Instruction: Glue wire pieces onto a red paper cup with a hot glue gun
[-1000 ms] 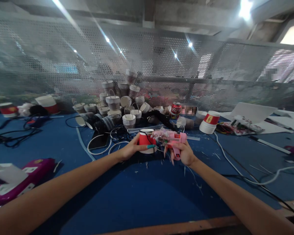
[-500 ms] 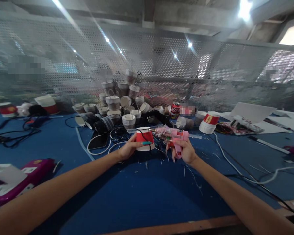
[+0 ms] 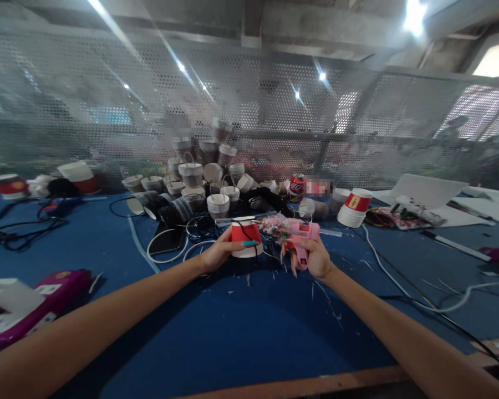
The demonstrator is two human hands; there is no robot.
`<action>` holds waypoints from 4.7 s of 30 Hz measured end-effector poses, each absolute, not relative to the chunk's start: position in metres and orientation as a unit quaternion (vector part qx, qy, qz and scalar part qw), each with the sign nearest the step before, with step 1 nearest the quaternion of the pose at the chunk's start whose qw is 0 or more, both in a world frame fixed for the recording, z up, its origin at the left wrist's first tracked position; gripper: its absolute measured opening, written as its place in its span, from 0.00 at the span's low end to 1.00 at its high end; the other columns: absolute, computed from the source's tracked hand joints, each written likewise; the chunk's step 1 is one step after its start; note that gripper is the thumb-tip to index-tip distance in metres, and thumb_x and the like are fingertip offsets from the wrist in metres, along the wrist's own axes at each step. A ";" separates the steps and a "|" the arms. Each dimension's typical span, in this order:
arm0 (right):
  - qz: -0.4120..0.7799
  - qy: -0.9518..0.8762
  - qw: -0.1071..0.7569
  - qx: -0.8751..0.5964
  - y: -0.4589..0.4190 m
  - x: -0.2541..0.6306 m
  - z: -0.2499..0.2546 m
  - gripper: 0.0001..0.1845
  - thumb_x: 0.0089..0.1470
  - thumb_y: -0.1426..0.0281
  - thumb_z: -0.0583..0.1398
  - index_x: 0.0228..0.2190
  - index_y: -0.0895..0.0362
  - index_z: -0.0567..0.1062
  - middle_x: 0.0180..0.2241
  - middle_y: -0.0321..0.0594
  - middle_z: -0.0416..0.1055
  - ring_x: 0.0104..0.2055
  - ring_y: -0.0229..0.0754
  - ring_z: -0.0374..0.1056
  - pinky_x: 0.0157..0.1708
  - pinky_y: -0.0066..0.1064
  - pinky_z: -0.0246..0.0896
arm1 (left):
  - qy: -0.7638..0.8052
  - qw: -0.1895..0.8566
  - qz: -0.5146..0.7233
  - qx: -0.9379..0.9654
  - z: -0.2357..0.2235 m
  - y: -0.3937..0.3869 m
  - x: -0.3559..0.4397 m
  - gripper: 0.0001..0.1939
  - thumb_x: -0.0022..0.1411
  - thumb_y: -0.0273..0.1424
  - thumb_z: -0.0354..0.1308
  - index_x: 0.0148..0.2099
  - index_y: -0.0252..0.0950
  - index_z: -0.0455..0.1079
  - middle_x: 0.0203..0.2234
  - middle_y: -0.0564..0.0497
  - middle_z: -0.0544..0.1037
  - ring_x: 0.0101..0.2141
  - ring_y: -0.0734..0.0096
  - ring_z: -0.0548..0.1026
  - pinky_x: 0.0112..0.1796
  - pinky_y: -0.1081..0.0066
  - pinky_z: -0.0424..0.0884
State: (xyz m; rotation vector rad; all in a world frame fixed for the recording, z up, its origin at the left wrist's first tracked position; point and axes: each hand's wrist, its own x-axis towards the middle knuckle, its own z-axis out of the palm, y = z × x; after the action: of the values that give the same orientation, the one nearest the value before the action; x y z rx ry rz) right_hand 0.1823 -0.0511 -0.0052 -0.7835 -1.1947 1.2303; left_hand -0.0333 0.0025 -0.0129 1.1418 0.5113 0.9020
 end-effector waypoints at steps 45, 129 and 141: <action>0.511 -0.521 0.584 -0.355 -0.055 0.181 -0.002 0.09 0.37 0.65 0.58 0.20 0.59 0.71 0.15 0.38 0.72 0.08 0.31 0.57 0.05 0.21 0.47 | 0.276 0.650 0.422 0.568 -0.013 0.000 -0.029 0.28 0.43 0.28 0.66 0.48 0.37 0.62 0.46 0.46 0.73 0.48 0.56 0.70 0.50 0.60 0.64; 0.027 -0.453 0.140 -0.880 -0.047 0.199 0.011 0.26 0.47 0.70 0.54 0.47 0.74 0.59 0.45 0.65 0.57 0.44 0.61 0.65 0.37 0.42 0.60 | 0.252 0.656 0.412 0.580 -0.020 0.004 -0.034 0.27 0.47 0.31 0.63 0.50 0.38 0.60 0.41 0.49 0.73 0.42 0.63 0.72 0.45 0.63 0.65; -0.045 -0.735 0.444 -0.511 -0.063 0.184 0.014 0.20 0.41 0.75 0.52 0.40 0.59 0.61 0.49 0.52 0.59 0.52 0.53 0.52 0.51 0.48 0.46 | 0.283 0.611 0.389 0.629 -0.009 -0.005 -0.024 0.31 0.44 0.29 0.65 0.50 0.39 0.56 0.45 0.47 0.69 0.46 0.61 0.69 0.49 0.58 0.62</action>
State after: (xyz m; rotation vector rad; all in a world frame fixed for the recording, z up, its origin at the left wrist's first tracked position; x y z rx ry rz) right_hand 0.1836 -0.0627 0.0136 -1.2659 -1.8216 -0.1127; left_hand -0.0241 -0.0049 -0.0090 1.4504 0.6526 0.8965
